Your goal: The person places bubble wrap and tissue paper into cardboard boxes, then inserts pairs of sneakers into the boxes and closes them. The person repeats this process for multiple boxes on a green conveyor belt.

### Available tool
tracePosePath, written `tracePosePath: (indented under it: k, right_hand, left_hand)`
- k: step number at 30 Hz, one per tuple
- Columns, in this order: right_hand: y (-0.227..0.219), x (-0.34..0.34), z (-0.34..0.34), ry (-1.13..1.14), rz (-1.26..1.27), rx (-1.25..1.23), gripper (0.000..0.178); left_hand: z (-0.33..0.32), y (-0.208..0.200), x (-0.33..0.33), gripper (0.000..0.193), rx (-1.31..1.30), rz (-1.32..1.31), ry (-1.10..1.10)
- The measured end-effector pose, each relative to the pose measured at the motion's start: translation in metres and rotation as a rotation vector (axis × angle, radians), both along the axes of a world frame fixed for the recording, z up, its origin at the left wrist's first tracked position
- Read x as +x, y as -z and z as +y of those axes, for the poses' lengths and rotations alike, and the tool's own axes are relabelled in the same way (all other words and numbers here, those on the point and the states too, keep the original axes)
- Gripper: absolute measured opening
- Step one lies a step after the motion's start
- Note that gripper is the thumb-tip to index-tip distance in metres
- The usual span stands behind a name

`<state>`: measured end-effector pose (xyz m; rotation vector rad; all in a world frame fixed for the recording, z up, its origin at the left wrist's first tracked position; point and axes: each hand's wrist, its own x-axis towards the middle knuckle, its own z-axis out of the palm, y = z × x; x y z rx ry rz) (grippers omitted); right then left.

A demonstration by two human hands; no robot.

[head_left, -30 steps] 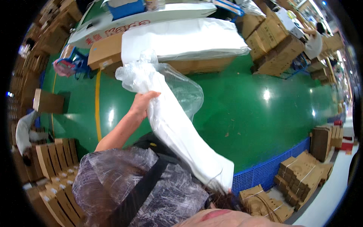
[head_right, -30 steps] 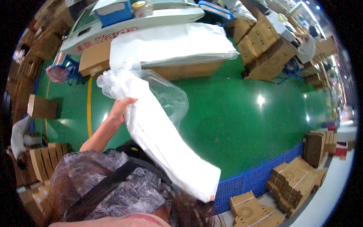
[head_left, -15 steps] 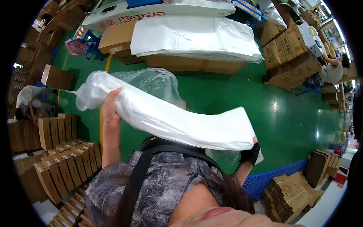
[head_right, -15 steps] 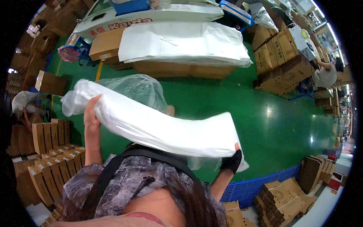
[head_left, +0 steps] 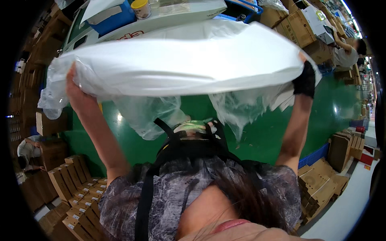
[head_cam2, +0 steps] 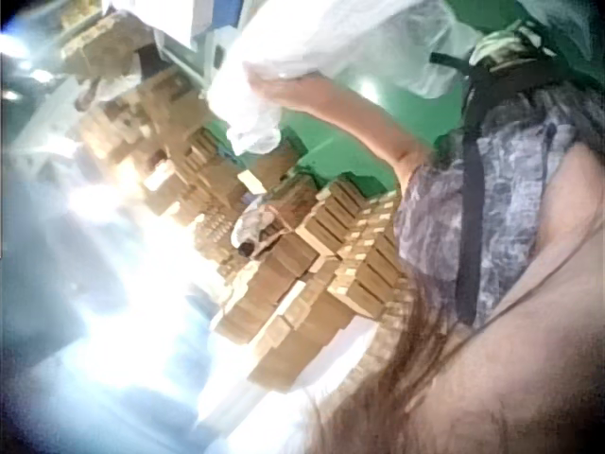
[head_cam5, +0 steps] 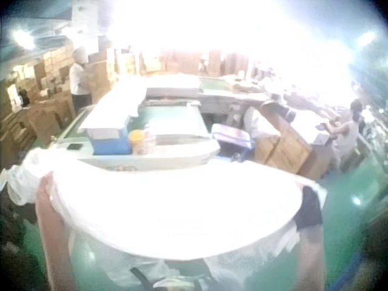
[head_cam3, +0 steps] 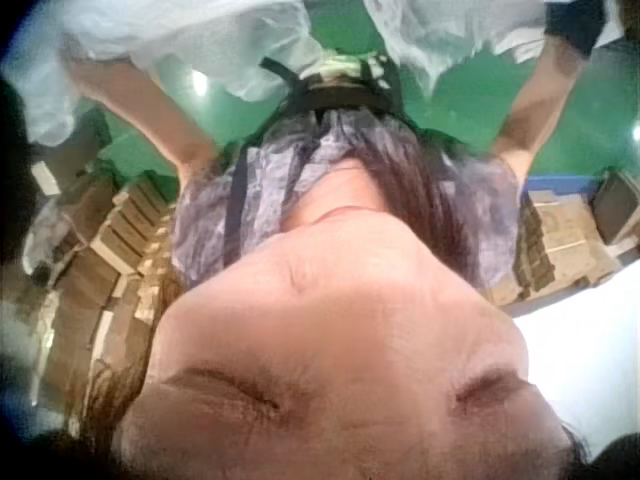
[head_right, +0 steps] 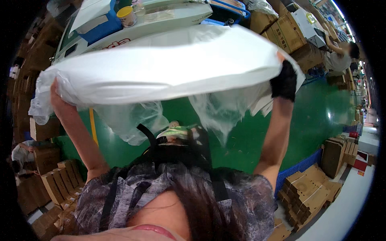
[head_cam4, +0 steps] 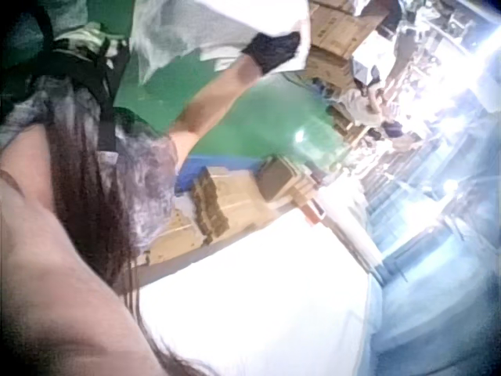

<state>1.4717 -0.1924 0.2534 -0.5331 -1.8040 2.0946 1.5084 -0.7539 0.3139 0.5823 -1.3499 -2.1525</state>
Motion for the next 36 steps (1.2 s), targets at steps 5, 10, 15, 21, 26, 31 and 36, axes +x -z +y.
tracePosePath:
  k: [5,10,15,21,26,31,36]
  right_hand:
    - [-0.11,-0.07,-0.026,0.122,0.204,1.05,0.04]
    - [-0.145,-0.158,-0.03,0.182,0.182,1.195,0.033]
    - [-0.146,-0.25,0.043,-0.002,0.35,0.661,0.031]
    - [-0.165,-0.285,0.112,0.038,0.347,0.609,0.032]
    - [-0.106,-0.299,0.127,0.058,0.256,0.498,0.034]
    - [0.086,-0.274,0.076,0.1,-0.038,0.036,0.037]
    - [0.297,-0.189,-0.046,0.162,-0.456,-0.538,0.041]
  left_hand:
    - [0.023,-0.008,-0.065,0.043,-0.01,0.121,-0.016]
    - [0.076,0.033,-0.146,0.038,-0.054,0.054,-0.151]
    - [0.139,0.037,-0.226,0.026,0.111,0.024,-0.026]
    - [0.171,0.043,-0.274,0.034,0.204,0.203,0.16]
    - [0.154,0.057,-0.275,0.039,0.043,0.042,-0.014]
    - [0.069,0.12,-0.252,0.052,-0.08,-0.181,-0.127]
    - [0.013,0.216,-0.189,0.053,-0.089,-0.581,0.045]
